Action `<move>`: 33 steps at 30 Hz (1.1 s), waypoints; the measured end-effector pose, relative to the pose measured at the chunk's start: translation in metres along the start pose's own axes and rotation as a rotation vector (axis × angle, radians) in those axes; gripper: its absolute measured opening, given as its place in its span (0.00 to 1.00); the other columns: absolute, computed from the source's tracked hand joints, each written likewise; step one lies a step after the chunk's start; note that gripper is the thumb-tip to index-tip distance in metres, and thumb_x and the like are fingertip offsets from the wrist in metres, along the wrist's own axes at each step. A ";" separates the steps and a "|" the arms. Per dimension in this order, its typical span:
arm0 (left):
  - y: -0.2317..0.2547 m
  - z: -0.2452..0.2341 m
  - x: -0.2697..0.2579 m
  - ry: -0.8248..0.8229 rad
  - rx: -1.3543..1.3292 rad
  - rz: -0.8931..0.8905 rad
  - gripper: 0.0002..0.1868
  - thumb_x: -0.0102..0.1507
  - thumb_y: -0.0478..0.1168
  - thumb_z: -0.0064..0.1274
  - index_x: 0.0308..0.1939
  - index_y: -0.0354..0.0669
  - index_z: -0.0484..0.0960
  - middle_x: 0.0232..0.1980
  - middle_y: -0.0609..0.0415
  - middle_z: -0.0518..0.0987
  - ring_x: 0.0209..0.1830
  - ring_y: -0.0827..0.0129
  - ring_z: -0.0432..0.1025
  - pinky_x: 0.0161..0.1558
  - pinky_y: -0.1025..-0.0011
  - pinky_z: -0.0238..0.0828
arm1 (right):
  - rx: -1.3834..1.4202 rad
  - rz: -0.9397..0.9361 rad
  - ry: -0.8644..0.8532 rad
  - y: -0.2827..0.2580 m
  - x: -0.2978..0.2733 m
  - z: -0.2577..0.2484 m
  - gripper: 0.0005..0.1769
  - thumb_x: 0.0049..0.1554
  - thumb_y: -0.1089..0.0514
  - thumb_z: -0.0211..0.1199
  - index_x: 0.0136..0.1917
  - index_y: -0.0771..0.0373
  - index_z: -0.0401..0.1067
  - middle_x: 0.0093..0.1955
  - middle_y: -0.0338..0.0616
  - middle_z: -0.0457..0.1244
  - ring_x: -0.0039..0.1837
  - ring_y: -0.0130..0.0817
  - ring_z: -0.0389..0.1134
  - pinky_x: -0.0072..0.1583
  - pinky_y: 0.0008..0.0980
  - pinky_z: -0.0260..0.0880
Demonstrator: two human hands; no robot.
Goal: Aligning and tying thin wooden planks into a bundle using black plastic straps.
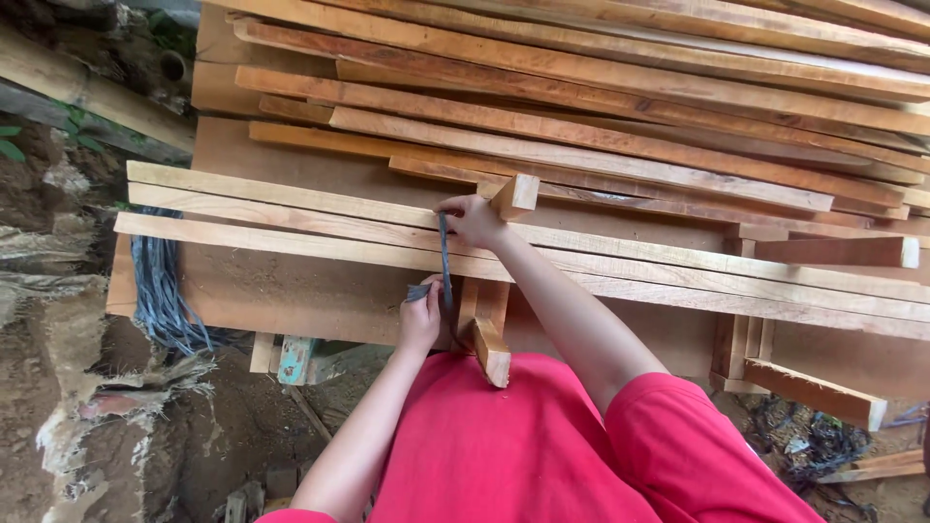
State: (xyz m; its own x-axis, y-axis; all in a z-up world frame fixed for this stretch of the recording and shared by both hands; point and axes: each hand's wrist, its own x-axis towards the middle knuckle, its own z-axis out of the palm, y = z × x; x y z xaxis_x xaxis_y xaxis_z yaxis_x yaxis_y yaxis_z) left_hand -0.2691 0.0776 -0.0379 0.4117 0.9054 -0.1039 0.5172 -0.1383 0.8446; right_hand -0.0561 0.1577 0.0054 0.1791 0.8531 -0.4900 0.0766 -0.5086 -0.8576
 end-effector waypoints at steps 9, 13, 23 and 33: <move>0.041 -0.031 0.037 0.050 0.172 0.232 0.20 0.72 0.48 0.47 0.30 0.50 0.87 0.24 0.50 0.80 0.32 0.52 0.78 0.34 0.56 0.73 | -0.520 -0.193 0.111 0.015 0.029 0.020 0.24 0.69 0.37 0.46 0.45 0.52 0.74 0.51 0.39 0.65 0.58 0.42 0.71 0.60 0.37 0.72; 0.044 -0.036 0.054 0.065 0.137 0.258 0.19 0.73 0.46 0.46 0.30 0.50 0.86 0.27 0.51 0.81 0.34 0.54 0.78 0.36 0.60 0.73 | -0.393 -0.339 0.165 0.002 0.019 0.013 0.18 0.67 0.48 0.55 0.39 0.57 0.74 0.39 0.43 0.71 0.49 0.46 0.74 0.51 0.41 0.74; 0.069 -0.040 0.109 0.167 0.249 0.255 0.22 0.72 0.47 0.50 0.24 0.46 0.80 0.23 0.47 0.77 0.30 0.47 0.76 0.36 0.54 0.69 | -0.196 -0.543 0.163 0.007 0.013 0.009 0.08 0.62 0.58 0.64 0.41 0.59 0.77 0.35 0.47 0.67 0.43 0.44 0.70 0.50 0.37 0.71; 0.031 -0.022 0.158 -0.056 0.482 0.050 0.30 0.73 0.59 0.41 0.26 0.45 0.82 0.31 0.50 0.82 0.36 0.50 0.78 0.42 0.52 0.69 | -0.343 -0.659 0.038 0.049 0.021 0.009 0.05 0.53 0.54 0.69 0.39 0.54 0.76 0.38 0.38 0.61 0.55 0.39 0.66 0.59 0.36 0.68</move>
State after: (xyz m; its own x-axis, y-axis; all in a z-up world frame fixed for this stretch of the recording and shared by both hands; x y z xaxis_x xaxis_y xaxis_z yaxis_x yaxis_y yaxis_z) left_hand -0.2045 0.2246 -0.0171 0.4780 0.8716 -0.1083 0.7788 -0.3636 0.5112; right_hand -0.0574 0.1516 -0.0479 0.0234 0.9925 0.1201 0.4808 0.0941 -0.8718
